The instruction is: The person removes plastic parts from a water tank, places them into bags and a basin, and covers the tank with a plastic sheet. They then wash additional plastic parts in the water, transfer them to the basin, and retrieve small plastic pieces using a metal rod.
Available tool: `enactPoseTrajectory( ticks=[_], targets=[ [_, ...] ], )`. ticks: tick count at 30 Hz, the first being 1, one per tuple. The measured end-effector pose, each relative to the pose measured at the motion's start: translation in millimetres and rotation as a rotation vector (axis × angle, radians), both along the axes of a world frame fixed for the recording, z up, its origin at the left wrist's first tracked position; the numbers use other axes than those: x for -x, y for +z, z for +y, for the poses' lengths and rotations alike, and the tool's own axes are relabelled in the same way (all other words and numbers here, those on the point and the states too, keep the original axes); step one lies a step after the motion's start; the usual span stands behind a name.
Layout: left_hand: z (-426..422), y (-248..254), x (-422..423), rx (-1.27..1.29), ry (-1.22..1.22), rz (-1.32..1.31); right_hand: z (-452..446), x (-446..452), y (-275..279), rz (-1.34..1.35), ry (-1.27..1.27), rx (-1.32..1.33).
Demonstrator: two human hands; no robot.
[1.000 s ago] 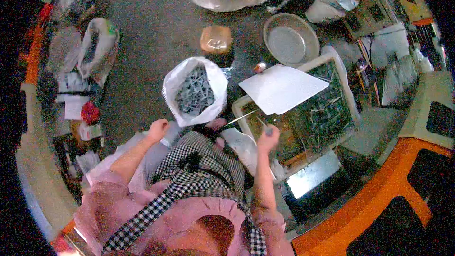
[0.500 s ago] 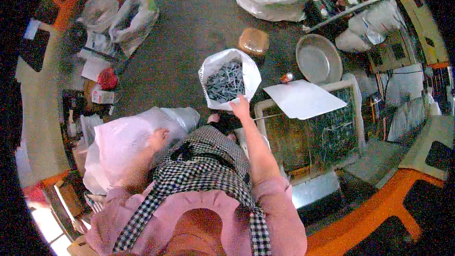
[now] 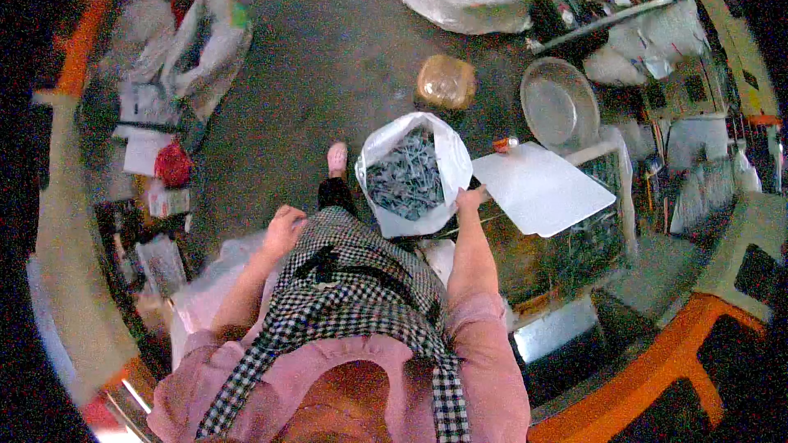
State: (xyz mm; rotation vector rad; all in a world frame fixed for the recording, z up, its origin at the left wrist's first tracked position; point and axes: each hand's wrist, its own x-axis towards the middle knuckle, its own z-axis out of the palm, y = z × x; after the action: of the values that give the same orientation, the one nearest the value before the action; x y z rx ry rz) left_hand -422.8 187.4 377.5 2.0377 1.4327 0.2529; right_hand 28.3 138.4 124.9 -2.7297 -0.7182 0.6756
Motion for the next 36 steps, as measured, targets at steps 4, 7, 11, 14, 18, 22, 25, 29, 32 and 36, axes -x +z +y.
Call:
enactPoseTrajectory(
  ticks=[4, 7, 11, 14, 18, 22, 25, 29, 32, 36],
  targets=[
    [112.3, -8.6, 28.0, 0.182, -0.17, 0.029, 19.5, 20.6, 50.7, 0.18, -0.072, 0.252],
    [201.1, -4.0, 61.7, 0.169, -0.248, 0.107, 31.2, 37.8, 88.5, 0.027, -0.12, 0.327],
    [297.2, -1.1, 106.4, 0.229, -0.12, 0.279, 36.7, 47.7, 111.0, -0.1, -0.278, 0.374],
    [336.2, -20.0, 130.4, 0.159, -0.163, 0.318, 52.9, 40.4, 102.0, -0.118, -0.252, 0.247],
    [347.7, -17.4, 125.3, 0.345, -0.15, 0.251, 92.0, 41.5, 57.8, -0.038, -0.213, 0.114],
    [349.4, -17.7, 139.2, 0.285, -0.247, 0.395, 116.8, 70.3, 29.7, 0.047, -0.11, 0.051],
    [359.2, -31.7, 164.8, 0.181, -0.502, 0.461, 115.5, 89.1, 16.7, 0.159, 0.206, 0.33],
    [399.5, -59.3, 202.4, 0.486, -0.418, 0.598, 137.3, 113.9, 18.2, 0.15, 0.06, 0.377],
    [460.5, -29.0, 164.7, 0.439, -0.453, 0.623, 169.6, 152.6, 27.2, 0.039, -0.145, 0.292],
    [618.8, -103.9, 206.1, 0.533, -0.525, 0.448, 145.0, 221.7, -26.1, 0.588, -0.405, 0.461]
  ],
)
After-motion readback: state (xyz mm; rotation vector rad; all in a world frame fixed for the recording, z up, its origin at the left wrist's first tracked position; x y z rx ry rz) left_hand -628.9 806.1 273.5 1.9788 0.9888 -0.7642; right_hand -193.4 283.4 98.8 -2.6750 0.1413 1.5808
